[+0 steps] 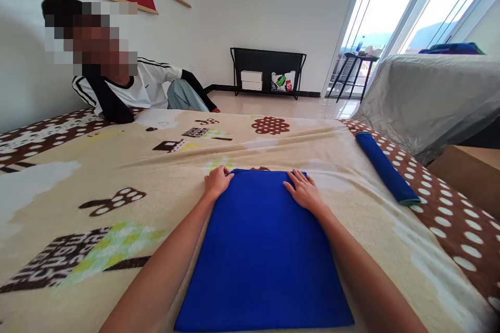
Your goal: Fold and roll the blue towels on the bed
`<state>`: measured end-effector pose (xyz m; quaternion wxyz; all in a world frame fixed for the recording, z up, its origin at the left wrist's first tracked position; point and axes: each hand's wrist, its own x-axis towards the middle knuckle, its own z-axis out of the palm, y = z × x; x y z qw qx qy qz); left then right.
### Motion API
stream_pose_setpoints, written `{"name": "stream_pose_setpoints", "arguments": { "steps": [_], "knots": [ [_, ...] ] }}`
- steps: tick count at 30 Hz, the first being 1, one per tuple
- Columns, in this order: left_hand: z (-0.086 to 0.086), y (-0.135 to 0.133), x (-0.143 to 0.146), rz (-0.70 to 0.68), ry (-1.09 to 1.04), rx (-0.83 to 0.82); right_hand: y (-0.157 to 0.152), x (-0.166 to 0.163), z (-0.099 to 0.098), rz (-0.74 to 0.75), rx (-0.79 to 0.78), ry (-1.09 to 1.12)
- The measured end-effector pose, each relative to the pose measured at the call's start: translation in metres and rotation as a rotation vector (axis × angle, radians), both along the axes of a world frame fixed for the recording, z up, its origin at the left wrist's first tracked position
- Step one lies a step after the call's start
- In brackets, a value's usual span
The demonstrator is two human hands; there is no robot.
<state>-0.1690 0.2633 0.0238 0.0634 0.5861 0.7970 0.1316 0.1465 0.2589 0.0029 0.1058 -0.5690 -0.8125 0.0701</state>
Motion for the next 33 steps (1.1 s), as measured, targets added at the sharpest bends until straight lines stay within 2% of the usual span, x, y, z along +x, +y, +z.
{"name": "stream_pose_setpoints", "arguments": {
  "steps": [4, 10, 14, 20, 24, 26, 29, 33],
  "knots": [
    [0.003, 0.000, -0.001, -0.001, 0.008, 0.010, 0.006, 0.010, -0.004, -0.101, -0.025, -0.016],
    [0.009, -0.004, 0.000, -0.074, 0.084, 0.069, 0.003, 0.007, -0.003, -0.111, -0.024, -0.041],
    [0.007, 0.000, -0.004, -0.113, 0.102, 0.084, 0.002, 0.007, -0.004, -0.120, 0.001, -0.041],
    [-0.003, -0.001, -0.005, -0.067, 0.109, 0.124, 0.001, 0.008, -0.007, -0.127, 0.071, -0.036],
    [0.007, -0.013, 0.003, -0.093, 0.139, 0.188, -0.010, 0.003, 0.003, -0.112, 0.161, -0.036],
    [0.015, -0.022, 0.015, -0.178, 0.143, 0.222, -0.018, -0.006, 0.011, -0.065, 0.203, -0.031],
    [0.019, -0.036, 0.042, -0.408, 0.108, 0.228, -0.027, -0.028, 0.018, 0.061, 0.213, -0.011],
    [0.004, -0.049, 0.074, -0.651, 0.051, 0.195, -0.027, -0.059, 0.016, 0.200, 0.167, 0.026]
  ]
}}
